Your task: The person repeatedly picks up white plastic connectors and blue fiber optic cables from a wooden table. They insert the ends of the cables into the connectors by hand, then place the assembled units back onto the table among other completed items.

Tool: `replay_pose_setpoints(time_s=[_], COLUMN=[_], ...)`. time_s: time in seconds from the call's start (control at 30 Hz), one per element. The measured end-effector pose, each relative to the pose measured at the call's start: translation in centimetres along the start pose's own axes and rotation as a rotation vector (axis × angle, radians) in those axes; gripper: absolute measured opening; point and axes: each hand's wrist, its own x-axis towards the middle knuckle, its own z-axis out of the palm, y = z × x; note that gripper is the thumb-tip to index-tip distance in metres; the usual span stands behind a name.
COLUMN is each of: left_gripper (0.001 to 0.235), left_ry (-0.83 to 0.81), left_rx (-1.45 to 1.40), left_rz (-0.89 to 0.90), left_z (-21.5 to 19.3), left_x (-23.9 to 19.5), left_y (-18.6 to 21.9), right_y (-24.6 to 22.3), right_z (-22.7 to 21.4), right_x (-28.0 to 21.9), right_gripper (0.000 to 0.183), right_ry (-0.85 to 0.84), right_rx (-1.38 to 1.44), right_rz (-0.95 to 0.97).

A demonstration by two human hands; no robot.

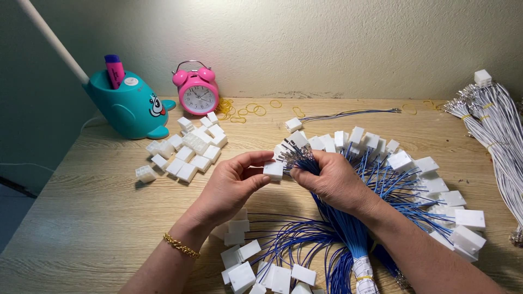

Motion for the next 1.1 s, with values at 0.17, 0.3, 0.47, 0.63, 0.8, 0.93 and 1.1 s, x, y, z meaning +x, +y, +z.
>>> replay_pose_setpoints(time_s=[0.17,0.3,0.47,0.63,0.8,0.93,1.1], left_gripper=[0.047,0.055,0.05,0.036,0.022,0.023,0.023], left_ry=[-0.011,-0.024,-0.033,-0.014,0.2,0.228,0.113], left_rx=[0.037,0.101,0.52,0.671,0.668,0.388,0.124], left_rz=[0.004,0.01,0.131,0.238,0.28,0.114,0.092], left_z=[1.1,1.6,0.1,0.5,0.8,1.9,3.4], left_x=[-0.3,-0.2,2.0,4.7,4.7,3.5,3.1], left_y=[0.8,2.4,3.1,2.5,1.0,2.2,3.1], right_y=[0.0,-0.2,-0.9,1.6,1.1,1.2,1.6], right_z=[0.3,0.1,-1.2,-1.4,-1.2,-1.1,-1.3], right_x=[-0.1,0.0,0.1,0.8,0.9,0.8,1.0], right_gripper=[0.003,0.006,0.007,0.012,0.015,0.018,0.019], right_ry=[-0.022,-0.03,0.06,0.045,0.034,0.014,-0.023], right_rx=[0.011,0.123,0.24,0.286,0.351,0.348,0.299], right_rz=[-0.001,0.018,-0.061,-0.042,-0.009,0.006,-0.009])
